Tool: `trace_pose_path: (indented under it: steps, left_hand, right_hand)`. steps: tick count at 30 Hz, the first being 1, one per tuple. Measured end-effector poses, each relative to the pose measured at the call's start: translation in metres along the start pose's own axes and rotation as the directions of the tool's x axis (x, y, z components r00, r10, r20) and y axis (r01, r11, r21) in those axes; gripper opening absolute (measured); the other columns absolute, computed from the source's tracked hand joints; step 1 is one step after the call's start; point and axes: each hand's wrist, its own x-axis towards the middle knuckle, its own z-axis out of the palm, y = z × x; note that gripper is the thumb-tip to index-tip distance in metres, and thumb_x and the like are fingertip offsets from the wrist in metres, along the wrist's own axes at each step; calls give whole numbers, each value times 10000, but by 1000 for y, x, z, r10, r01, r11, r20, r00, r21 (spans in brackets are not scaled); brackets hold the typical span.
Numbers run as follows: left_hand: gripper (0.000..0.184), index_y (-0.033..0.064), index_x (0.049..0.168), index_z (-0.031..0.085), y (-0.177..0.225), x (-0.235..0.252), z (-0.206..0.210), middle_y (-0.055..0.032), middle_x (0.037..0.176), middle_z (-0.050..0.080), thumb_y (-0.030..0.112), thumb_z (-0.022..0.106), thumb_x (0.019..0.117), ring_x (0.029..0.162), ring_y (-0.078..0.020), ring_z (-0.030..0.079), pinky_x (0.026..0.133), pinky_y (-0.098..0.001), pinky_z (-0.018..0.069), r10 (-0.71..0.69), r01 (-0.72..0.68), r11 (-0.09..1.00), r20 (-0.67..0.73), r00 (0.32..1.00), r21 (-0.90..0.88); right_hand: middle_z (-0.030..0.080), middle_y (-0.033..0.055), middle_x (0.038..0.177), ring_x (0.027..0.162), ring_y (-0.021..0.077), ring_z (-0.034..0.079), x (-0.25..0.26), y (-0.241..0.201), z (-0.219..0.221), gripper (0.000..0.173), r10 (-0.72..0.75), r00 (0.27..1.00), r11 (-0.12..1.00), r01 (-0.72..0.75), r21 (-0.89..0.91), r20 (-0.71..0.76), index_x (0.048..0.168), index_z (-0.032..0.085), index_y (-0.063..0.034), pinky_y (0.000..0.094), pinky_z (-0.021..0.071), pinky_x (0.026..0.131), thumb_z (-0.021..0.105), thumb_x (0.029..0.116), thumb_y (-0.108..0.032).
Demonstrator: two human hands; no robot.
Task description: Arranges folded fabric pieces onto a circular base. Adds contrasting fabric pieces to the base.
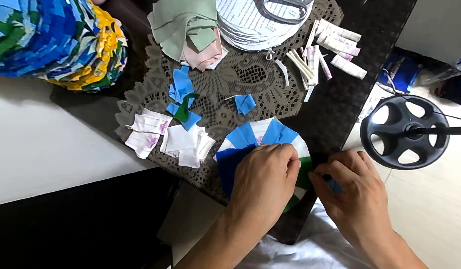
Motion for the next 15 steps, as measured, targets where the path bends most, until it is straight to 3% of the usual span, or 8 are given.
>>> trace_pose_path:
  steps: [4,10,15]
  left_hand:
    - [134,150,843,749,0,1,-1,30,710,660,210,660,924,649,-92,612,593,-281,493,-3,2,1000,11,1000,5]
    - [122,152,816,737,1,4,-3,28,685,647,202,684,914,631,-96,605,576,-295,482,-17,17,1000,33,999,8]
    - [119,148,805,728,2,6,-5,23,666,630,194,699,910,613,-109,593,564,-313,469,-18,17,1000,48,999,18]
  right_hand:
    - [669,40,880,877,199,609,-1,5,-3,163,21,1000,998,-22,65,11,862,737,-153,354,460,756,658,912,-287]
    - [664,30,931,892,1,592,-14,38,-21,206,126,992,958,-114,264,-29,962,707,-58,140,467,769,627,967,-247]
    - [656,19,943,907,-37,583,-20,45,-21,187,142,987,942,-111,318,-75,961,703,-34,107,466,785,628,964,-205]
